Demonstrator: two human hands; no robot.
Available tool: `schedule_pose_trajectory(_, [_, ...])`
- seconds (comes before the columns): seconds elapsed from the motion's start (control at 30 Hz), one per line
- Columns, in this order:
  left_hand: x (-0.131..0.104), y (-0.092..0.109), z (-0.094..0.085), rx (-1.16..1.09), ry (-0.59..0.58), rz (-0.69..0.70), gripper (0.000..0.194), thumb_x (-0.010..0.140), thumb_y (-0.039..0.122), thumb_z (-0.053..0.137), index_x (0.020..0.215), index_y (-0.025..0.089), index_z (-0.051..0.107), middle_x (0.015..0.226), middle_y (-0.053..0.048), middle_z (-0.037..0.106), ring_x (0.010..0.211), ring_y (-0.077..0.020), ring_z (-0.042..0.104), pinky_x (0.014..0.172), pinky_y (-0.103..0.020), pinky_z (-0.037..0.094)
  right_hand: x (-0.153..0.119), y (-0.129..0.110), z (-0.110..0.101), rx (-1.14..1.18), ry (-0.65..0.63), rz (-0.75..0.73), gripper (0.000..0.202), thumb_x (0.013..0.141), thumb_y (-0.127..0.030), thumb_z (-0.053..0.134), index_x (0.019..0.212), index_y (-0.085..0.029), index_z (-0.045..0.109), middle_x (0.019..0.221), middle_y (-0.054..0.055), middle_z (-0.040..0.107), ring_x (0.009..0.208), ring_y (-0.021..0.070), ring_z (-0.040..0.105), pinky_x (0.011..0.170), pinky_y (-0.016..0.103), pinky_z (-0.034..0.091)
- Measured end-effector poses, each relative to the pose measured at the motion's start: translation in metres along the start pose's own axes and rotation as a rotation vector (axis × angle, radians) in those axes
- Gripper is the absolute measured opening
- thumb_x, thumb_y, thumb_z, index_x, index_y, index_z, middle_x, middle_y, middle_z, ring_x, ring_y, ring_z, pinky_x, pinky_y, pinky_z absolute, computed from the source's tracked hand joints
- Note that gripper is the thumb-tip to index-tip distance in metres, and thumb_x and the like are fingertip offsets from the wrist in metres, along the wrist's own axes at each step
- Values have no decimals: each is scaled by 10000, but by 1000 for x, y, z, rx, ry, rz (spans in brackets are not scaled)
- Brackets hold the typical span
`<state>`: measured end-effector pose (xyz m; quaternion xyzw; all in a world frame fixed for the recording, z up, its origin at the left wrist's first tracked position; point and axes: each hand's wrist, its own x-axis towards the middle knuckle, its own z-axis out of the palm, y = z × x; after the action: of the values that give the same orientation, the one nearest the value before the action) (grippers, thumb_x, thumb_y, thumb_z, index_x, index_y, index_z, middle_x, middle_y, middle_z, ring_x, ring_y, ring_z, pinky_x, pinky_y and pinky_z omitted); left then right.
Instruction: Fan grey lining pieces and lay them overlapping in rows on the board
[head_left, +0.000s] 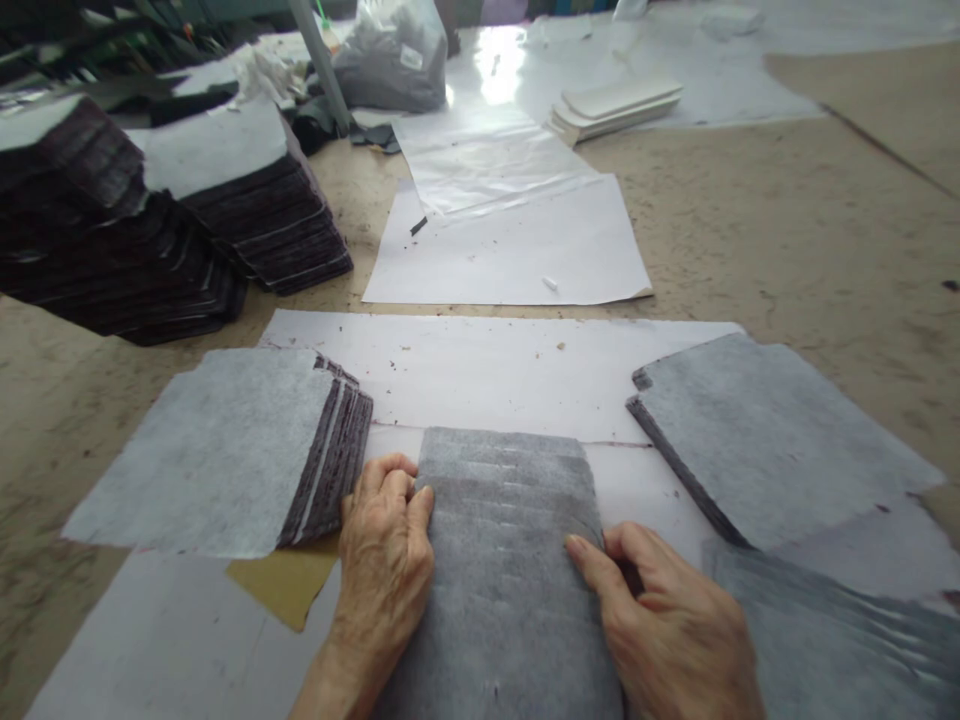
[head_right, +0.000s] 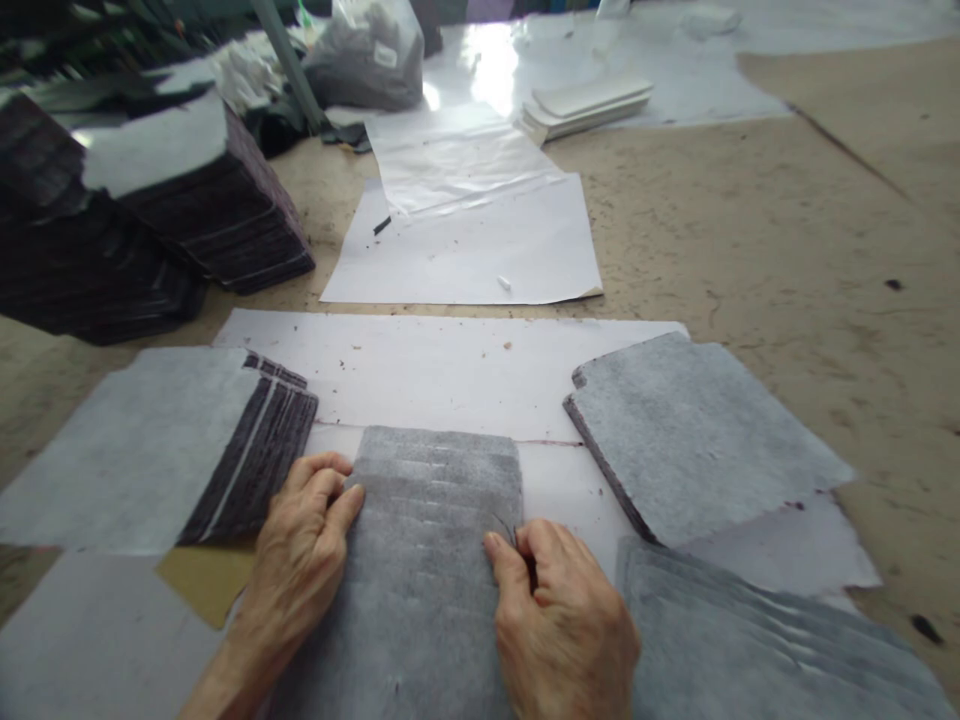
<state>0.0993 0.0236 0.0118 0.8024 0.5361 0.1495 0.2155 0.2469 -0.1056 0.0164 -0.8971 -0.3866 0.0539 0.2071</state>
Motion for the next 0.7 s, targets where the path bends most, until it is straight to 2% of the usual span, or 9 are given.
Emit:
schedule_pose_trajectory(0.37, [-2, -5, -5, -184, -19, 3, 126, 818, 194, 425, 694, 207, 449, 982, -27, 483, 935, -179, 498, 829, -316, 369, -1, 2, -2, -19, 6, -17, 362, 758, -436, 508, 506, -215, 371, 443, -55, 448, 358, 90, 397, 375, 202, 309])
schedule_pose_trajectory(0.7, [-1, -5, -5, -205, -16, 8, 171, 800, 209, 433, 629, 201, 433, 969, -27, 504, 892, -178, 511, 788, -321, 375, 2, 0, -1, -27, 2, -17, 342, 737, -423, 533, 507, -217, 385, 446, -57, 460, 367, 96, 409, 374, 207, 301])
